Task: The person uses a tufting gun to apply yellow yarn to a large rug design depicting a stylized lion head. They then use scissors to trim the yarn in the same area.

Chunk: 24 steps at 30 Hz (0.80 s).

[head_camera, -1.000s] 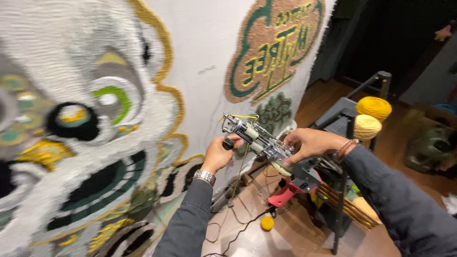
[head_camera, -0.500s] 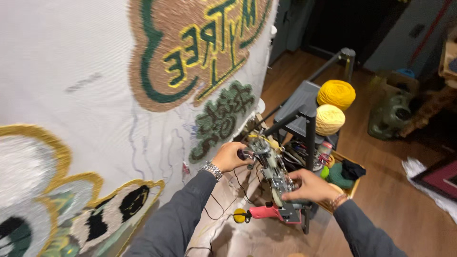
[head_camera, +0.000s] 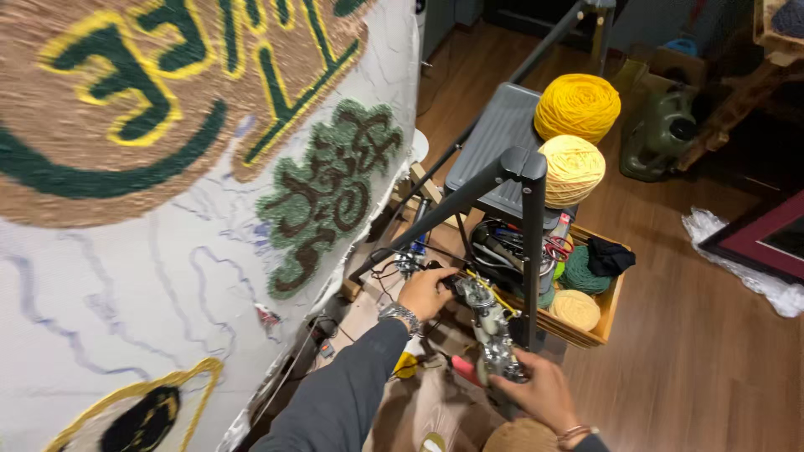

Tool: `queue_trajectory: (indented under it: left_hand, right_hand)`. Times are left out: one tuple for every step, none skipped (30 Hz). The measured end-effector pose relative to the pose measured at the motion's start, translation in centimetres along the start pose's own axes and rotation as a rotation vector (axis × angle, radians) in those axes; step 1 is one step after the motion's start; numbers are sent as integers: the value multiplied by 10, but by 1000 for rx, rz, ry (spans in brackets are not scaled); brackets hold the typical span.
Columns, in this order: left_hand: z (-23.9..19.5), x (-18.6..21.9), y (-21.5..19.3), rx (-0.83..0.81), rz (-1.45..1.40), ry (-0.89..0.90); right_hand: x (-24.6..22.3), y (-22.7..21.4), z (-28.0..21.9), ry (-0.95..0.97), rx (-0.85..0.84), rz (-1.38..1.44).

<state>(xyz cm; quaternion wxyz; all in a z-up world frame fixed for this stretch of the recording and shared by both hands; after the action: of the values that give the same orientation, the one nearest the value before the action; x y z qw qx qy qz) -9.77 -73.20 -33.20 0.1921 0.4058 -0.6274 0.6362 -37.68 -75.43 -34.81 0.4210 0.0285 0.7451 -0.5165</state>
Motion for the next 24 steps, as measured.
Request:
queue_trajectory:
  left_hand:
    - [8, -9, 5, 11, -93, 35]
    - [18, -18, 10, 22, -185, 69]
    - [29, -27, 15, -16, -289, 120]
    - [41, -35, 21, -54, -393, 171]
    - [51, -45, 26, -93, -495, 223]
    - [58, -59, 31, -100, -474, 173]
    - [66, -73, 35, -108, -452, 125]
    - [73, -86, 40, -117, -430, 77]
    - [81, -97, 42, -99, -483, 72]
    - [88, -106, 44, -80, -536, 68]
    - [92, -117, 45, -62, -587, 60]
    - [96, -127, 47, -63, -645, 21]
    - [100, -134, 48, -62, -701, -17]
    - [103, -139, 50, -60, -757, -55]
    - [100, -147, 52, -35, -834, -186]
    - [96, -153, 55, -7, -908, -319]
    - [92, -156, 57, 22, -983, -451]
    - [92, -150, 57, -48, -1001, -412]
    - [91, -145, 56, -119, -1019, -373]
    - [90, -138, 55, -190, -1037, -334]
    - [90, -133, 53, -196, -999, -337]
    - [90, -129, 51, -201, -962, -341]
    - [91, -125, 50, -206, -926, -340]
    - [91, -121, 49, -209, -922, -340]
  right_hand:
    - [6, 11, 6, 61, 23, 28]
    - [9, 24, 11, 122, 46, 56]
    - [12, 37, 16, 185, 65, 87]
    - [11, 47, 24, 144, 104, 101]
    - [9, 57, 33, 102, 145, 116]
    - [8, 66, 40, 61, 187, 132]
    - [8, 74, 45, 70, 186, 124]
    - [7, 81, 50, 78, 185, 115]
    - [6, 87, 58, 83, 187, 109]
    - [5, 91, 67, 70, 199, 83]
    - [3, 97, 76, 58, 208, 59]
    - [3, 101, 83, 46, 218, 35]
    - [5, 105, 92, 69, 211, 47]
    - [8, 109, 100, 93, 204, 60]
    - [10, 115, 106, 118, 196, 75]
    - [13, 121, 113, 136, 183, 96]
    - [18, 125, 119, 153, 171, 114]
    - [22, 129, 123, 170, 158, 131]
    - [25, 132, 129, 151, 194, 106]
    - [27, 135, 137, 132, 228, 80]
    - [29, 138, 141, 112, 263, 54]
    - [32, 143, 142, 122, 260, 83]
    - [34, 147, 144, 131, 259, 109]
    - [36, 151, 145, 139, 258, 136]
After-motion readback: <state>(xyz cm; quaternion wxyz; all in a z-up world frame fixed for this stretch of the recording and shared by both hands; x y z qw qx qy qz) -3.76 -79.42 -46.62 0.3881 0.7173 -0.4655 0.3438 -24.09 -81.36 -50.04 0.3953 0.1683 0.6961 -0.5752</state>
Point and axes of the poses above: each hand's wrist, its own z-axis towards the middle knuckle, its own y-axis out of the palm, x = y × z, the point moved 4 cm from there along z, towards the middle knuckle, and after that the axes turned 4 degrees about -x, right-handed, at the moved point
